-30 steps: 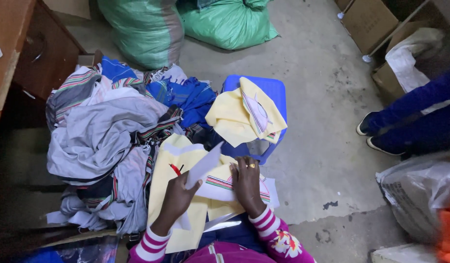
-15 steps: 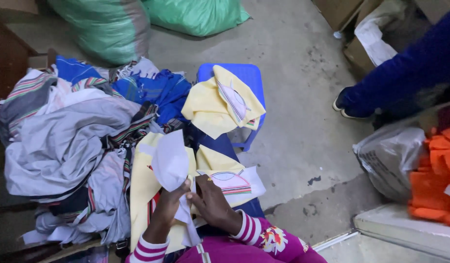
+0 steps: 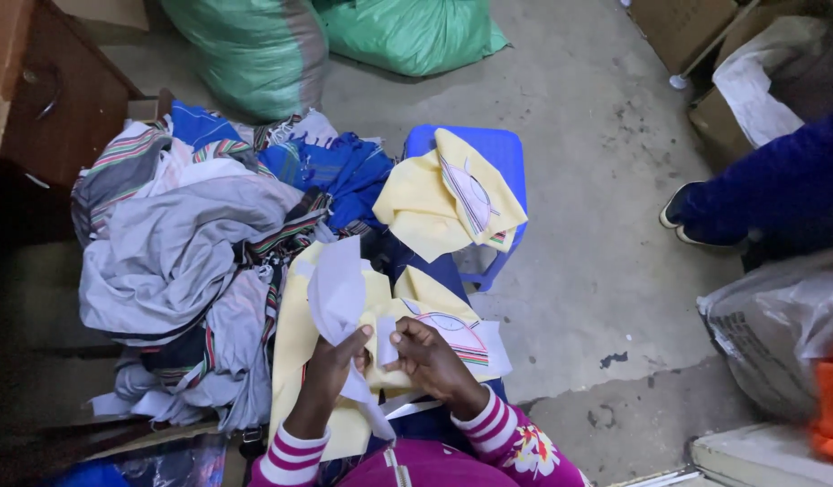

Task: The person sits on a low stool and uses scissors to cut a piece of yellow fabric that has a paper pattern placed on top of it. They carefully trim the fabric around the pattern's edges, then remove the paper to reveal the cut shape.

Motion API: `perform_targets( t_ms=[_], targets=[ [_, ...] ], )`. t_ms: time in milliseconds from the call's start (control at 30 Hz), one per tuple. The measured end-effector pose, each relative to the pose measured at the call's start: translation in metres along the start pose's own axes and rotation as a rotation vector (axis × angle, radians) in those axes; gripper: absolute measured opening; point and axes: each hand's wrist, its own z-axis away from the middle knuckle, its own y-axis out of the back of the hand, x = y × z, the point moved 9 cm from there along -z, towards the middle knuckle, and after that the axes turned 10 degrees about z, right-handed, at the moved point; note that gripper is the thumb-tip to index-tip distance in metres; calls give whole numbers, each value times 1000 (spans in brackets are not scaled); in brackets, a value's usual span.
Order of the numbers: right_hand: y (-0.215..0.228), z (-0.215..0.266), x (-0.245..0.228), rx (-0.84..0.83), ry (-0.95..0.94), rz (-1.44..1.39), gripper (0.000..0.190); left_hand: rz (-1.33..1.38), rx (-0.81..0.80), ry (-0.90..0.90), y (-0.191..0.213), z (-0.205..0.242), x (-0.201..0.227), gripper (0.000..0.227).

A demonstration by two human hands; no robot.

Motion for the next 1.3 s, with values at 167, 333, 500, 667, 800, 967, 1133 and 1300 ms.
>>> perform_targets(
  t_ms=[167,333,500,667,800,967,1133,1300],
  targets=[
    [-12,5,-24,9,122,153,14,-234,-80,-69,-5,3,11,16],
    [-5,11,-43,147,218,642,26,-197,-54,-238,2,1,40,30],
    [22,-12,5,238,-20,175,17,319,-90,-203,22,1,28,55],
    [0,-37,18,92,-26,-126,16,770,-350,-193,-46,43,49,47],
    [15,-50,60,108,20,-440,9,711,-2,-342,-25,9,18,71],
    [35,-27,46,229,3,-268,23,-590,-244,-1032,-70,52,3,50],
    [42,-24,36,257,13,-174,15,-1125,-427,-1250,-101,78,-14,41],
    [50,-27,19,274,33,-72,7,-1337,-517,-1122,-102,86,12,40]
  ],
)
